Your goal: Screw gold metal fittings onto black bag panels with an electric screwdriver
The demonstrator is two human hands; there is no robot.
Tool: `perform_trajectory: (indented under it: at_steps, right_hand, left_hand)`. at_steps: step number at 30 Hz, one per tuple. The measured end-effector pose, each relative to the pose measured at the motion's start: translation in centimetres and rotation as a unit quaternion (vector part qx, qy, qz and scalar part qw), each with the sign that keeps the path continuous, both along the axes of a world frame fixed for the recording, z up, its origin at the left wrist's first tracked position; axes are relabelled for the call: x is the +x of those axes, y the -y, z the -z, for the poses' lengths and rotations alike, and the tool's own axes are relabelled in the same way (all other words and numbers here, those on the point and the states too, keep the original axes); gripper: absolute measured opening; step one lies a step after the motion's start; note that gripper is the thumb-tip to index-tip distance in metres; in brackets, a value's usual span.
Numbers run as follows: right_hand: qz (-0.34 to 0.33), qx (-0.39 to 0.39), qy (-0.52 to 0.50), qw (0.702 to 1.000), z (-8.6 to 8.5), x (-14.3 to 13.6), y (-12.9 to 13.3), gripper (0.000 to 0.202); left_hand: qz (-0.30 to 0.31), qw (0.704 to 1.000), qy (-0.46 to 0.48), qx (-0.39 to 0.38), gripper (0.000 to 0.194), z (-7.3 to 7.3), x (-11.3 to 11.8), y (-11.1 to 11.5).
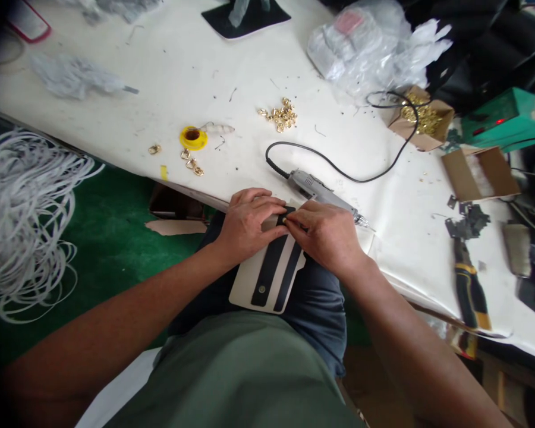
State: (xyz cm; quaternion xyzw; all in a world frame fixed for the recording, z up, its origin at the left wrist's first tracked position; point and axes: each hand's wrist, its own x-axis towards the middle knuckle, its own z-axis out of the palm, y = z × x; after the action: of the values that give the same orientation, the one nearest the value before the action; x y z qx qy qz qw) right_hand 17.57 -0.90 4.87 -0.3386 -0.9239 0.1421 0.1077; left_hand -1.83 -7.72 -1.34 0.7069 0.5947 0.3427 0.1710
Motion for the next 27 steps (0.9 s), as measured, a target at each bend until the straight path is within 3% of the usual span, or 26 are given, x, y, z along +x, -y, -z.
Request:
perform_trajectory:
  at_steps: [14, 27]
  right_hand:
    - [-0.070, 0.016, 0.155, 0.985, -1.9, -1.4, -1.4, 0.024]
    - [-0.082, -0.003, 0.157, 0.984, -1.8, -1.5, -1.7, 0.022]
  left_hand:
    - [0.002, 1.000, 0.003, -0.005, 0.033, 0.0, 0.0, -0.1]
    - [0.000, 1.000, 0.006, -0.002, 0.032, 0.0, 0.0, -0.1]
